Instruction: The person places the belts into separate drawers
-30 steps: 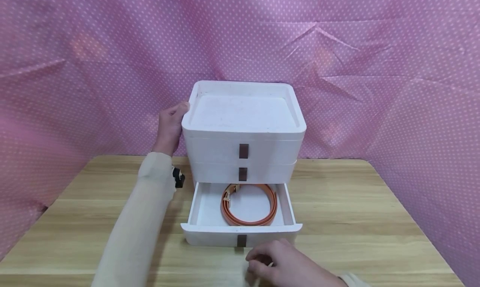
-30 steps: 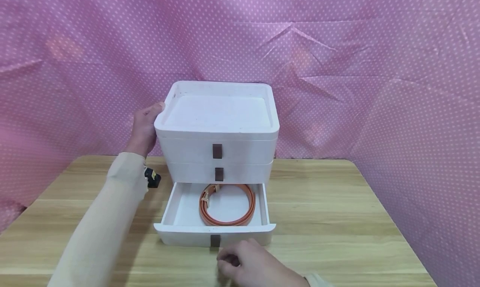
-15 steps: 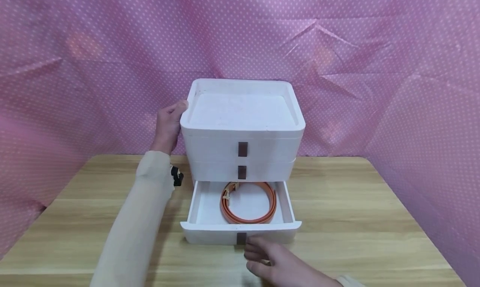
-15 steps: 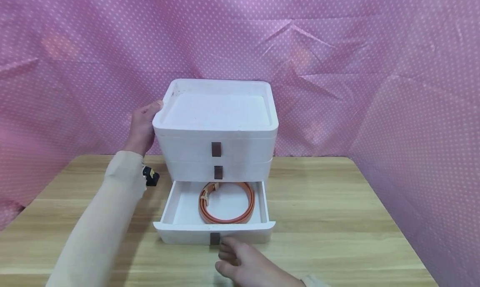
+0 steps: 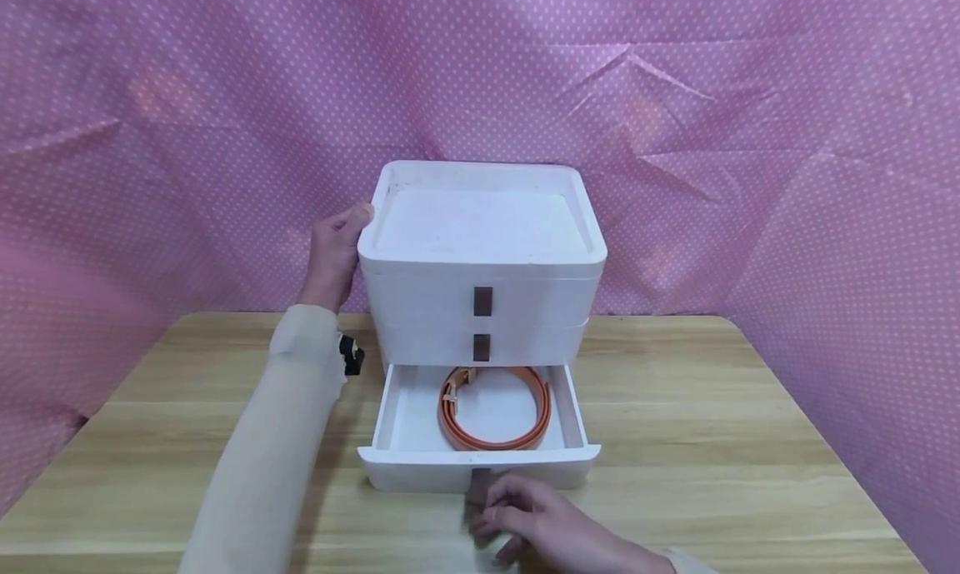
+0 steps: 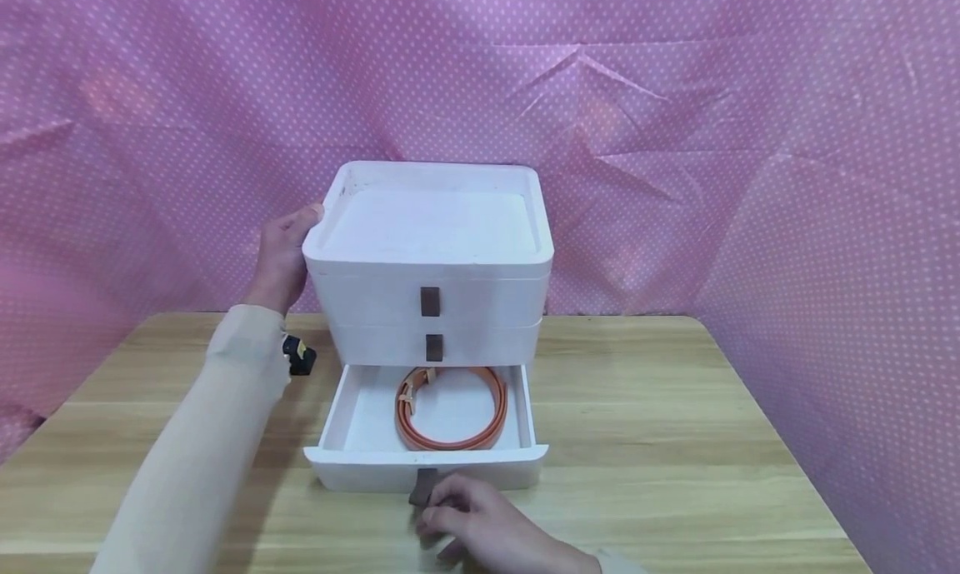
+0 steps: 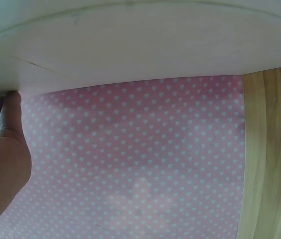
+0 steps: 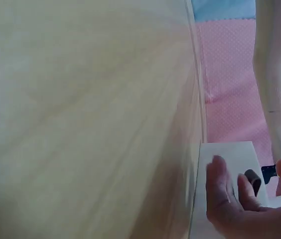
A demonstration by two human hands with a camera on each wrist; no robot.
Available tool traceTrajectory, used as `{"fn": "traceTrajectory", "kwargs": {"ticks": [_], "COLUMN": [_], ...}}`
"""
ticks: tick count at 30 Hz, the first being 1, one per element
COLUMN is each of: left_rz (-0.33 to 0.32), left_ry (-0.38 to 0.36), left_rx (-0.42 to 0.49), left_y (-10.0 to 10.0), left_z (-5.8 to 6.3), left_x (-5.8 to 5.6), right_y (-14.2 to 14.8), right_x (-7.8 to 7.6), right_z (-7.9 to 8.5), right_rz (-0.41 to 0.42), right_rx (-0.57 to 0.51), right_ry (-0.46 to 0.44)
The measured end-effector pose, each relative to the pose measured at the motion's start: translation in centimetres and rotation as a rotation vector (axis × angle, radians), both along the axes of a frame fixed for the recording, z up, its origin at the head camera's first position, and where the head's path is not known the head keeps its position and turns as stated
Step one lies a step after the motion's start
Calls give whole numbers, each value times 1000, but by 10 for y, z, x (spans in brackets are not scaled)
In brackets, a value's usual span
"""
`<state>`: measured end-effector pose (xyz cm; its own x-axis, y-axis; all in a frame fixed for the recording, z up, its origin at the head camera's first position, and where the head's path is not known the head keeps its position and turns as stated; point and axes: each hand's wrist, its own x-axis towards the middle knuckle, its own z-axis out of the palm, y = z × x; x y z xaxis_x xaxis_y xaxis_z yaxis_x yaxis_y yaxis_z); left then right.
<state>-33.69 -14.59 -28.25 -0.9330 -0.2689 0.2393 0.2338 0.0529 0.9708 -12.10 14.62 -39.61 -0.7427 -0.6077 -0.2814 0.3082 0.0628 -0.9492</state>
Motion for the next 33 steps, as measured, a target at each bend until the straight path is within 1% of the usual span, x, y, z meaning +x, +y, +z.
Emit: {"fn": "traceTrajectory", "kwargs": {"ticks": [4,7,9,12,16,19,22,29,33], "left_rz": [-4,-14,-21,-27,-35,-37,-34,-28,-29], "left_ry": [10,18,25,27,22,23,28,33,46], "left_rx": [2,17,27,24,-2,-1,-11,-7,-1], "left_y": [0,0,-1,-2,-3,-3,-3,-3,-3], "left_z": [-1,-1,-1,0,0,-1,-2,-4,-5], "left_x": [-1,-2,-2,-3,-3,-3,-4,-4,-3], "right_y": [-6,-11,-13,-14,-15,-16,-15,-10,-9], "right_x": [-2,-4,-5,-6,-8,-8,-10,-17,-19], "right_z": [-5,-8,-10,-12,-16,-19,-20,-12,-10], "right_rz": [-39,-64,-56,-21,-21,-46,-47,11,24], "right_rx": [10,-37,-90,-159,-182,-180,-163,-50,-31], "right_ry": [-5,-6,0,30,57,68,85,135,141]}}
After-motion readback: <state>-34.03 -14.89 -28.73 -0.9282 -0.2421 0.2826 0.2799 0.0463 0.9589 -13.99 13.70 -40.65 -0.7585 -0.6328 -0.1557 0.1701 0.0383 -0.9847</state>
